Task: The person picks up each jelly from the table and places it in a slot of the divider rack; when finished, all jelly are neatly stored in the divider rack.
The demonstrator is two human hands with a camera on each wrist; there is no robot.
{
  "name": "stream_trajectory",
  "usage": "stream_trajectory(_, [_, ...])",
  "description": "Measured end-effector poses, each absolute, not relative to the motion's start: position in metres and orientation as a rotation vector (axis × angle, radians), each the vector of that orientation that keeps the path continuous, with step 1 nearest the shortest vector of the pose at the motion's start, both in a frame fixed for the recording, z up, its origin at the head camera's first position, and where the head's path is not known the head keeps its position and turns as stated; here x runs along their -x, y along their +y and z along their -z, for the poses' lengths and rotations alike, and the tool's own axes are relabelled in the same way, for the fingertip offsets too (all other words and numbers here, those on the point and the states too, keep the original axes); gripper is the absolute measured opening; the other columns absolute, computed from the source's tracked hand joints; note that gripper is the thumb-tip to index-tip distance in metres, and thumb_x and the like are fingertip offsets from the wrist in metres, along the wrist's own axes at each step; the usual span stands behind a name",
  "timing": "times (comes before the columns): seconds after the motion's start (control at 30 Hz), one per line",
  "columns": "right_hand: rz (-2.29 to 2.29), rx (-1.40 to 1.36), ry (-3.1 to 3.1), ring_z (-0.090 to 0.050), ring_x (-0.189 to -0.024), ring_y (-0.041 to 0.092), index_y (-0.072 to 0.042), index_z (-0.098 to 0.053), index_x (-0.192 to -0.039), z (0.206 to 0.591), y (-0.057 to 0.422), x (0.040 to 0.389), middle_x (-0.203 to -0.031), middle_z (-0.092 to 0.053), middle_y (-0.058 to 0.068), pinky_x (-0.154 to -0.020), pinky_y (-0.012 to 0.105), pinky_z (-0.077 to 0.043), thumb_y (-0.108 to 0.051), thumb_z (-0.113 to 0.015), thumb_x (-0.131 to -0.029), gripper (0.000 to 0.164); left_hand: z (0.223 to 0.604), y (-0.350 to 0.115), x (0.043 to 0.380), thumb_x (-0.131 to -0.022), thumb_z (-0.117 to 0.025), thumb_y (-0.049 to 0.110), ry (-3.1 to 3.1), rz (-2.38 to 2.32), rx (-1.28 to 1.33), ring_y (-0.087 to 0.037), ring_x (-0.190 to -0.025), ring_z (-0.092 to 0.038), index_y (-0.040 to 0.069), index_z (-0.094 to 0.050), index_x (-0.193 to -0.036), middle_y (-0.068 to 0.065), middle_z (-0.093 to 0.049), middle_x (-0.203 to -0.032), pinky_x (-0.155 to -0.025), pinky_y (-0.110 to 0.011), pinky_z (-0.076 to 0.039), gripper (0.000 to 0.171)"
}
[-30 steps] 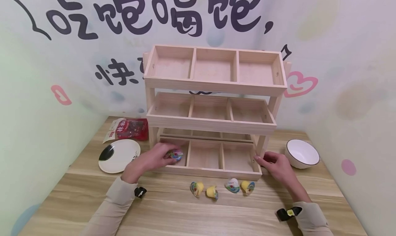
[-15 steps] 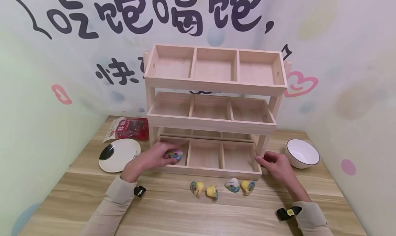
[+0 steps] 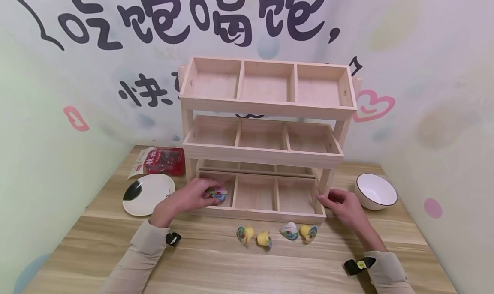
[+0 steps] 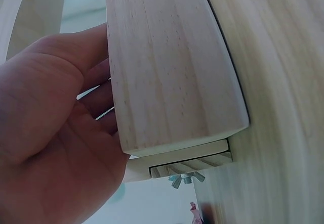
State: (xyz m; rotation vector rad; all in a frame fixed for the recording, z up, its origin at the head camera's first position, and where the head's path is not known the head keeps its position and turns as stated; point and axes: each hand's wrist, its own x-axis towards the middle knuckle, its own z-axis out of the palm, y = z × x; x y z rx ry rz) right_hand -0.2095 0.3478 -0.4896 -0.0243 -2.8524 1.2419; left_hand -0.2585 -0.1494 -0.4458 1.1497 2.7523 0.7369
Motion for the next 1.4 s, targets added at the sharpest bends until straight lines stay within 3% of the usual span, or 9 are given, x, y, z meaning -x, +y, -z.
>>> stream_trajectory(0.3, [-1.241,0.024,-2.855,-0.063,-0.105,0.026,-0.009,-0.075,-0.130,0.489,0.349,0.208,-0.121,-0.079,0.013,-0.080,0.024,-0.053,-0.057,-0.075,-0.099,0.057,0.444,-0.150,0.257,-0.097,-0.082,0.014,2.730,-0.766,-1.134,-0.019,-0.095,-0.072,-0.003,-0.073,-0.128,-0.014,-0.079,-0.113,-0.085,-0.039,-0.063,0.037])
stream_trajectory(0.53, [-1.259,0.040,-2.872,-0.066,-0.107,0.024,-0.009,-0.074,-0.133,0.490,0.347,0.208,-0.124,-0.078,0.014,-0.084,0.023,-0.055,-0.059,-0.074,-0.098,0.061,0.445,-0.150,0.255,-0.097,-0.081,0.013,2.738,-0.747,-1.116,-0.017,-0.095,-0.070,-0.003,-0.072,-0.128,-0.013,-0.078,-0.115,-0.085,-0.038,-0.063,0.036])
stream_trajectory(0.77, [-1.260,0.049,-2.870,-0.066,-0.110,0.026,-0.009,-0.074,-0.135,0.486,0.346,0.207,-0.126,-0.078,0.015,-0.085,0.023,-0.055,-0.058,-0.075,-0.098,0.062,0.436,-0.141,0.248,-0.097,-0.080,0.008,2.739,-0.883,-1.210,-0.028,-0.102,-0.077,-0.002,-0.073,-0.128,-0.016,-0.079,-0.118,-0.089,-0.046,-0.065,0.033])
stream_trajectory(1.03, [-1.285,0.036,-2.851,-0.064,-0.105,0.024,-0.008,-0.076,-0.130,0.485,0.345,0.208,-0.122,-0.079,0.014,-0.080,0.022,-0.054,-0.055,-0.076,-0.098,0.057,0.426,-0.113,0.228,-0.097,-0.078,0.003,2.639,-1.010,-1.428,-0.012,-0.091,-0.076,0.004,-0.079,-0.116,-0.008,-0.082,-0.105,-0.078,-0.028,-0.065,0.019])
stream_trajectory(1.13, [-1.291,0.045,-2.851,-0.063,-0.104,0.023,-0.009,-0.076,-0.130,0.487,0.345,0.209,-0.121,-0.078,0.013,-0.079,0.023,-0.054,-0.055,-0.076,-0.098,0.056,0.429,-0.102,0.218,-0.098,-0.079,0.008,2.583,-0.936,-1.479,-0.006,-0.092,-0.075,0.007,-0.080,-0.115,-0.004,-0.083,-0.107,-0.083,-0.021,-0.062,0.017])
stream_trajectory(1.4, [-1.269,0.059,-2.858,-0.063,-0.102,0.022,-0.010,-0.076,-0.127,0.486,0.346,0.208,-0.118,-0.078,0.011,-0.078,0.022,-0.053,-0.057,-0.076,-0.098,0.055,0.444,-0.080,0.191,-0.099,-0.082,0.025,2.427,-0.807,-1.435,-0.001,-0.095,-0.070,0.011,-0.079,-0.114,0.001,-0.080,-0.109,-0.088,-0.019,-0.059,0.021])
